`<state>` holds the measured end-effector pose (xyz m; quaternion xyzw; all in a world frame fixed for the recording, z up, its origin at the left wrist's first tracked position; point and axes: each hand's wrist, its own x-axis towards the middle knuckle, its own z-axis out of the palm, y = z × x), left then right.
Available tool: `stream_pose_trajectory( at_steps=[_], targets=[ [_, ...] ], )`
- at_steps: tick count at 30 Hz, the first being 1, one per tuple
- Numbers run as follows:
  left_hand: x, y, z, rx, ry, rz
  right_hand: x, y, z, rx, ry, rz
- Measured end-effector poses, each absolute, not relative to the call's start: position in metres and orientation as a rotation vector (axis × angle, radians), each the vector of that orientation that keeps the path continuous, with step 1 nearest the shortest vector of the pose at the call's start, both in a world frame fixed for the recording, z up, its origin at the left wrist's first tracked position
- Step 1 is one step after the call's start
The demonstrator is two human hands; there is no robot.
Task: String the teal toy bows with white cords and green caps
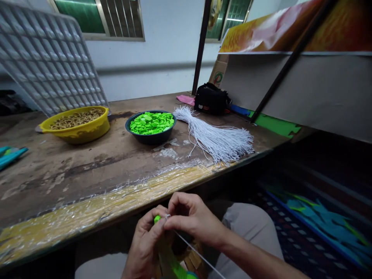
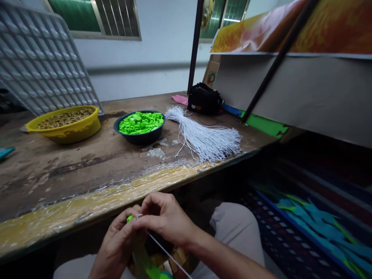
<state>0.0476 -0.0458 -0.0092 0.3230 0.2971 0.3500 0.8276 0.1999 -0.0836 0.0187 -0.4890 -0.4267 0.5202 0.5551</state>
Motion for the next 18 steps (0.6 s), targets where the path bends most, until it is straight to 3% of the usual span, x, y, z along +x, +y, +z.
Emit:
stream_pose_trajectory(
  at_steps=[4, 18],
  targets=[
    [0.045, -0.043, -0.013, 0.719, 0.556, 0.703, 0.199, -0.083, 0.015, -1.137, -0.932, 1.287],
    [0.046, -0.047, -0.015, 0.884, 0.728, 0.714, 0.206, -0.098, 0.032, -1.282, -1.505, 0.875]
  ],
)
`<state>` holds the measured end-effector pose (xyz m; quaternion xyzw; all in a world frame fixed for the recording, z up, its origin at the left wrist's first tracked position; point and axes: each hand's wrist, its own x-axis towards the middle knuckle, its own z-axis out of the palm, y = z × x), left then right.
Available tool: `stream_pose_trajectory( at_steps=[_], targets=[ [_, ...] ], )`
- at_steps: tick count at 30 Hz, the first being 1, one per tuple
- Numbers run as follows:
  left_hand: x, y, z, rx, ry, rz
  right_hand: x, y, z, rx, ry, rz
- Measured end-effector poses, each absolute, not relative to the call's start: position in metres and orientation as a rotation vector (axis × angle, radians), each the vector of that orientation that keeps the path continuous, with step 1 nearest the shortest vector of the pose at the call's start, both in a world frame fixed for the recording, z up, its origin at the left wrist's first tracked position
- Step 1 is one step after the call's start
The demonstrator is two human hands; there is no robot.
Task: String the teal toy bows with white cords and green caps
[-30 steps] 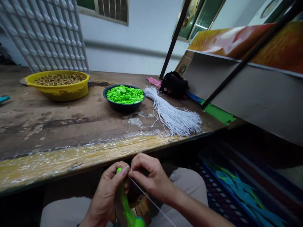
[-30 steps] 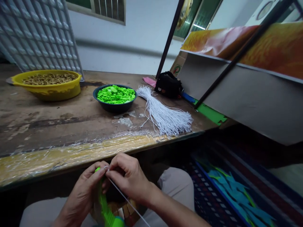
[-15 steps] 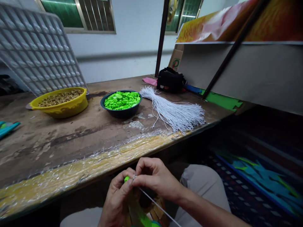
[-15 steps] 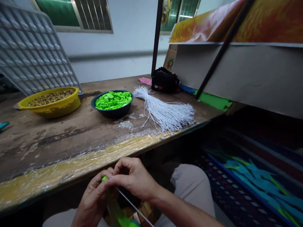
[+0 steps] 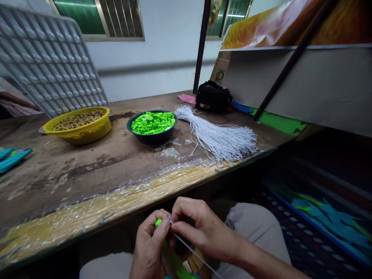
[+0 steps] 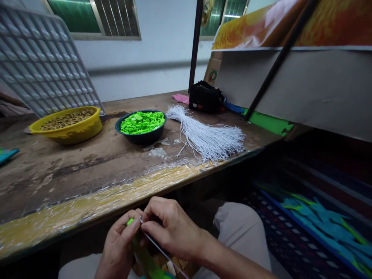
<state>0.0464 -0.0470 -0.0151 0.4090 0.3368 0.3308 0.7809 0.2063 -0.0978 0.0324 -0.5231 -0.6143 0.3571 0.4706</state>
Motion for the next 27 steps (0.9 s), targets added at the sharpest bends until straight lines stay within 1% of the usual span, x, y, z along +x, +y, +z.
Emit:
stream_pose_trajectory(
  at_steps=[6, 8, 10, 15, 17, 19, 24, 27],
  targets=[
    [0.049, -0.051, 0.001, 0.756, 0.702, 0.684, 0.197, -0.104, 0.029, -1.180, -1.832, 0.393],
    [0.048, -0.051, 0.002, 0.762, 0.727, 0.689, 0.197, -0.105, 0.030, -1.206, -1.872, 0.324],
    [0.047, -0.050, 0.000, 0.792, 0.763, 0.691, 0.198, -0.106, 0.033, -1.269, -1.836, 0.409],
    [0.043, -0.050, -0.011, 0.947, 0.833, 0.692, 0.202, -0.105, 0.044, -1.427, -1.428, 0.999],
    [0.043, -0.049, -0.012, 0.963, 0.834, 0.692, 0.203, -0.103, 0.042, -1.420, -1.326, 1.070],
    [0.042, -0.047, -0.011, 0.951, 0.814, 0.667, 0.203, -0.102, 0.037, -1.392, -1.342, 0.964],
    [0.040, -0.045, -0.014, 0.903, 0.737, 0.617, 0.199, -0.104, 0.024, -1.226, -1.679, 0.380],
    [0.040, -0.045, -0.015, 0.882, 0.727, 0.630, 0.196, -0.106, 0.020, -1.192, -1.737, 0.262]
  ],
)
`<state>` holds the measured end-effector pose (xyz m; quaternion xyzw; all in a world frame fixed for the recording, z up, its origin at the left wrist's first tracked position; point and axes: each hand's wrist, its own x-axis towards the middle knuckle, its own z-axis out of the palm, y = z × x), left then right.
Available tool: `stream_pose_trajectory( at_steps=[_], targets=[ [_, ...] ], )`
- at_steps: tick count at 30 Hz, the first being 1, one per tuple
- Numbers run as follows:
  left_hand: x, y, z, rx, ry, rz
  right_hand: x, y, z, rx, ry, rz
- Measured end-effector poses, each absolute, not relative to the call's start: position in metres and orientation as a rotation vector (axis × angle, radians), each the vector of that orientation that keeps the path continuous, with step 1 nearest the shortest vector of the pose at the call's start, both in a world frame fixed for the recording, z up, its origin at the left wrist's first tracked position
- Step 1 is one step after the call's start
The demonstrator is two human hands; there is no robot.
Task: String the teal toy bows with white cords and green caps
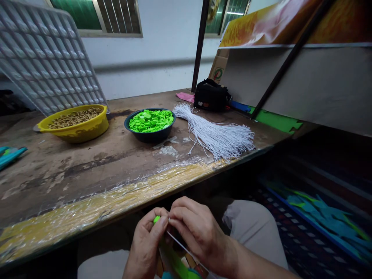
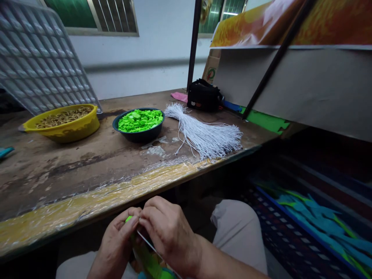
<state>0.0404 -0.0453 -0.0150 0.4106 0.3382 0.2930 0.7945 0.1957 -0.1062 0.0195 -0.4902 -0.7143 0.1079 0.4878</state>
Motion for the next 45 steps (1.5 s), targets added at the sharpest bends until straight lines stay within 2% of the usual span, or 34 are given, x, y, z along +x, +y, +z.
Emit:
stream_pose_trajectory(
  at_steps=[12, 21, 31, 39, 45],
  targets=[
    [0.041, -0.049, -0.017, 0.867, 0.849, 0.661, 0.195, -0.107, 0.017, -1.234, -1.779, 0.041],
    [0.042, -0.051, -0.010, 0.905, 0.779, 0.672, 0.194, -0.112, 0.022, -1.330, -1.572, 0.370],
    [0.039, -0.047, -0.010, 0.858, 0.672, 0.647, 0.205, -0.106, 0.035, -1.272, -1.727, 0.610],
    [0.039, -0.047, -0.010, 1.113, 0.772, 0.689, 0.211, -0.108, 0.050, -1.536, -1.947, 0.474],
    [0.041, -0.041, -0.022, 1.050, 0.827, 0.730, 0.230, -0.105, 0.065, -1.676, -2.239, 0.499]
  ],
)
